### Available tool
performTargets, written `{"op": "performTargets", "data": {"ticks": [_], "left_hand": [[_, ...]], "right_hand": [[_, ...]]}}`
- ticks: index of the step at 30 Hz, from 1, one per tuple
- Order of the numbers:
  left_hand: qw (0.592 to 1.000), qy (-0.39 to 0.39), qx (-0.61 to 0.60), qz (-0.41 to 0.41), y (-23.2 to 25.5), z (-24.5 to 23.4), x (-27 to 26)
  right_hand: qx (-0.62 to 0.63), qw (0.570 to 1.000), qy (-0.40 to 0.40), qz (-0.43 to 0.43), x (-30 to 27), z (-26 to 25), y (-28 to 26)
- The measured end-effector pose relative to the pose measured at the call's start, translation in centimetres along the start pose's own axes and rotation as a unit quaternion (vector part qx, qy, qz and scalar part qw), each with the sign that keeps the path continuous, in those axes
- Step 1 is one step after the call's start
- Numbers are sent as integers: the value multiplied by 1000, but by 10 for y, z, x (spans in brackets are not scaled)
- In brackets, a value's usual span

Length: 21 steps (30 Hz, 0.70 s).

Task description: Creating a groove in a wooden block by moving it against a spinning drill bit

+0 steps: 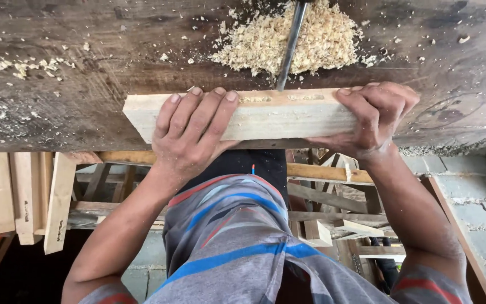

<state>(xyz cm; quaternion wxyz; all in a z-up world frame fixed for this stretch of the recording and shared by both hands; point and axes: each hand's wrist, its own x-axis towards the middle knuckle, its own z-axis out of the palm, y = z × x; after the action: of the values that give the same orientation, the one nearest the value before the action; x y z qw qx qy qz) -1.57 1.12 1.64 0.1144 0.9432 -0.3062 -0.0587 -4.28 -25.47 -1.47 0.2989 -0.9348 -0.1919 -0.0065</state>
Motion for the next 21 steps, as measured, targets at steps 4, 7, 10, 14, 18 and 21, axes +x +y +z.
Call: {"op": "performTargets", "data": {"ticks": [4,7,10,14,18,21], "left_hand": [[1000,-18,10,15,-3,1,4],[1000,-12,15,16,-3,1,9],[1000,-12,18,18,-5,1,10],[1000,5,13,22,-6,1,14],[999,27,16,24,-8,1,19],[999,26,4,24,-10,1,21]], "right_hand": [[-3,1000,-14,17,3,-2,1],[-7,1000,-13,19,7,-4,3],[-2,1000,-16,20,8,-4,4],[-6,1000,-14,20,12,-4,3],[3,1000,-13,20,8,-1,7],[7,1000,1,28,9,1,8]]}}
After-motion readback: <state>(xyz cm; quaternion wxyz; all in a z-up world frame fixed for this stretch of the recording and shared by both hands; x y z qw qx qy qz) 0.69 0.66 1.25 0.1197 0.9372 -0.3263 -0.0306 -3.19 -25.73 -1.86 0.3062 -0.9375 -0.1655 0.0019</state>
